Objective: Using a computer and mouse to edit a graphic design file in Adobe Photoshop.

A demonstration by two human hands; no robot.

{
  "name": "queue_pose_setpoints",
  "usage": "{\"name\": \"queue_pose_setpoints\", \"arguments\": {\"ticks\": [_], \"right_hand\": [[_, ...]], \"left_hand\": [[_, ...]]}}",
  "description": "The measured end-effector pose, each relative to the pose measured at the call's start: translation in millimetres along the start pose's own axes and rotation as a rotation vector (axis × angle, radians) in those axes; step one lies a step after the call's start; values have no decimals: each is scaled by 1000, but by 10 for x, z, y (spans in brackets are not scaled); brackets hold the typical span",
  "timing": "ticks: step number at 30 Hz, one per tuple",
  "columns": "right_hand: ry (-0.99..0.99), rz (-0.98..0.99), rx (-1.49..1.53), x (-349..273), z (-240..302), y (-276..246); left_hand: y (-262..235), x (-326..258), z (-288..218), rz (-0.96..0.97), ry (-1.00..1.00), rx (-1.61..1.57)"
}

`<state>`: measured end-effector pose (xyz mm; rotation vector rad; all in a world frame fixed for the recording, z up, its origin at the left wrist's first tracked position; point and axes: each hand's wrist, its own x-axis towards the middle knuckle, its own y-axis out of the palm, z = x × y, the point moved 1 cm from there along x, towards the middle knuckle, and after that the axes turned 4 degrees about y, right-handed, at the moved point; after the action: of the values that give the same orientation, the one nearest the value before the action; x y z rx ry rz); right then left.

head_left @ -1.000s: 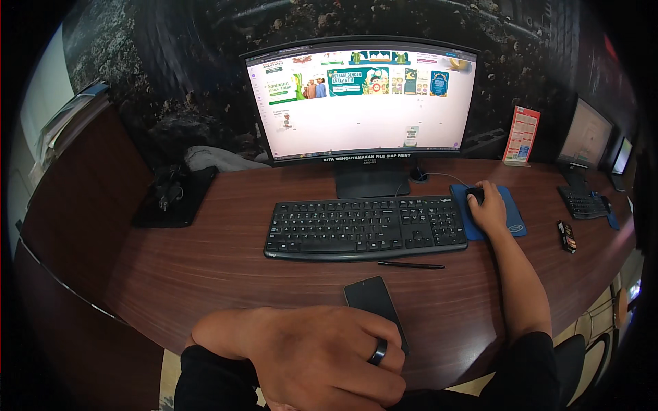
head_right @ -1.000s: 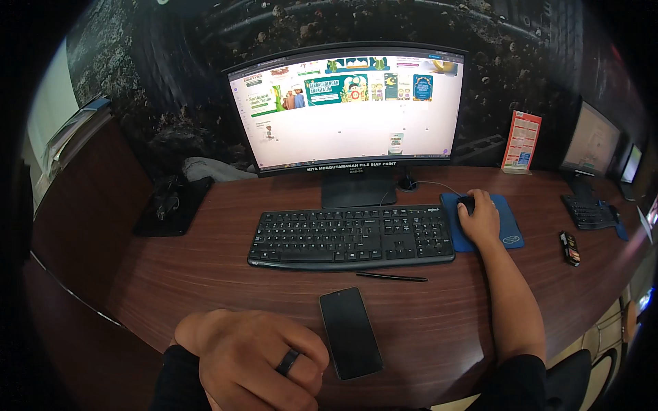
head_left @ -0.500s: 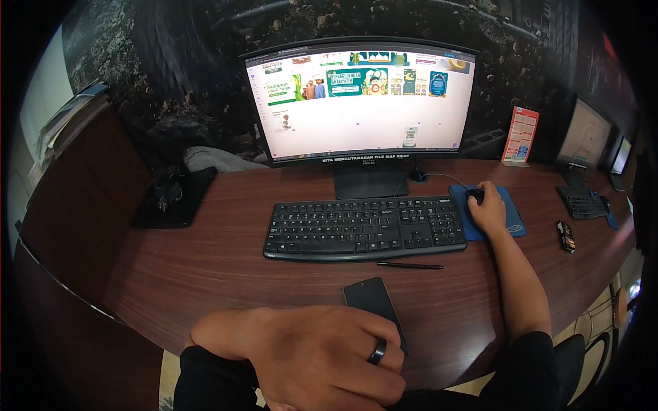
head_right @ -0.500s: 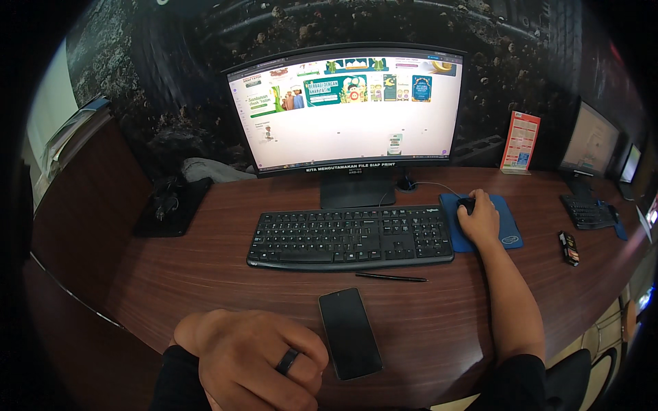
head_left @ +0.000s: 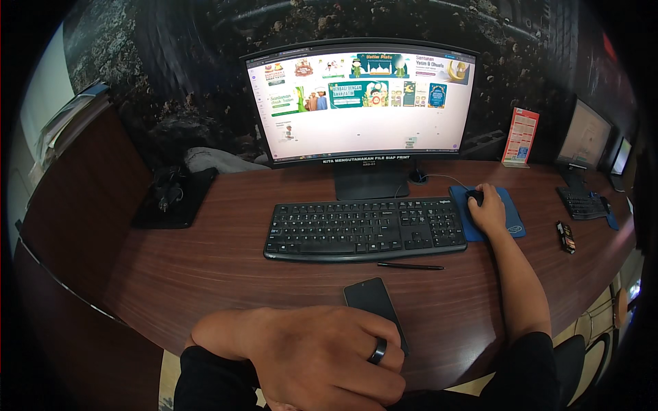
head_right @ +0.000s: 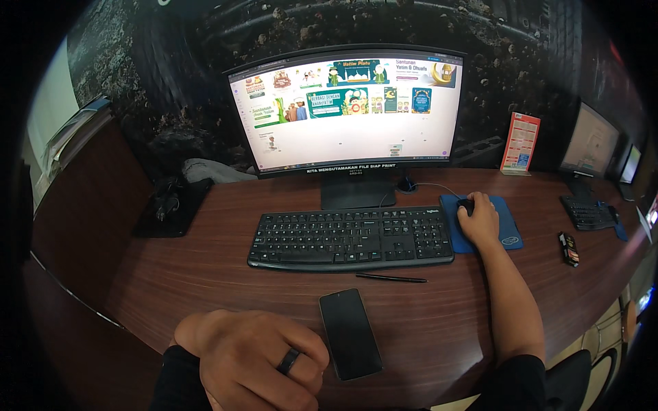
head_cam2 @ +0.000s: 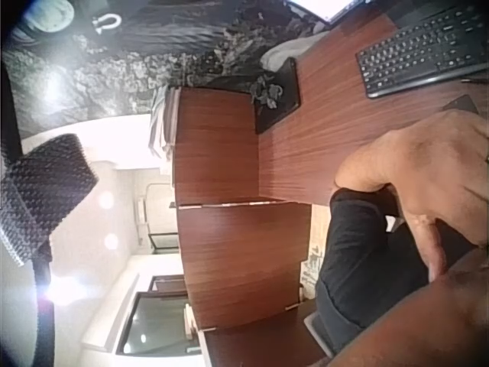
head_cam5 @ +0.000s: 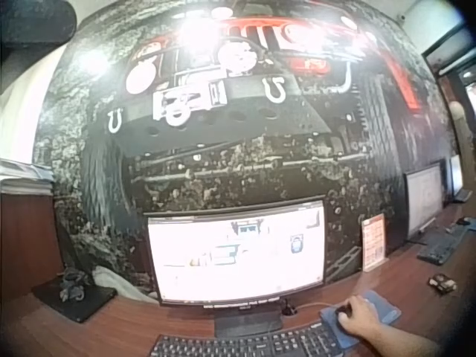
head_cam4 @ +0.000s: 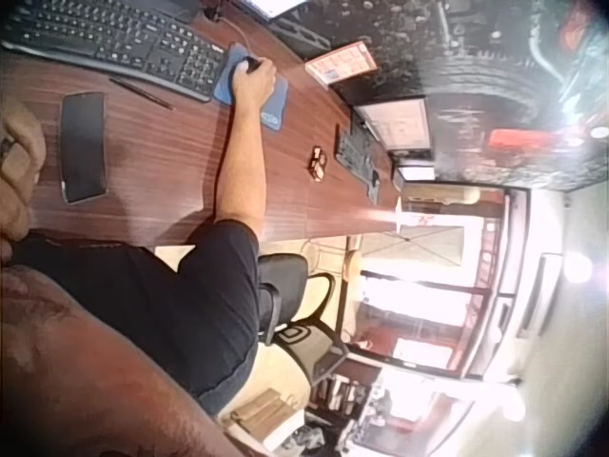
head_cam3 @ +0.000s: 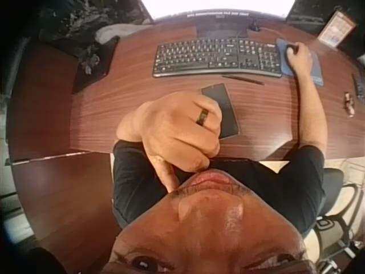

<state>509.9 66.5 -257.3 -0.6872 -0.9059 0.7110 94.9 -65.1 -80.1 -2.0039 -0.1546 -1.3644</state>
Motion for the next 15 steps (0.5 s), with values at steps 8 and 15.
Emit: {"name": "queue_pose_setpoints", "arguments": {"ticks": [8,15], "right_hand": [[3,-7,9,2,25,-7],[9,-31,29,-23,47,-22]], "left_hand": [[-36,9,11,-20,36,29],[-44,-47,-68,40,-62,6]]}}
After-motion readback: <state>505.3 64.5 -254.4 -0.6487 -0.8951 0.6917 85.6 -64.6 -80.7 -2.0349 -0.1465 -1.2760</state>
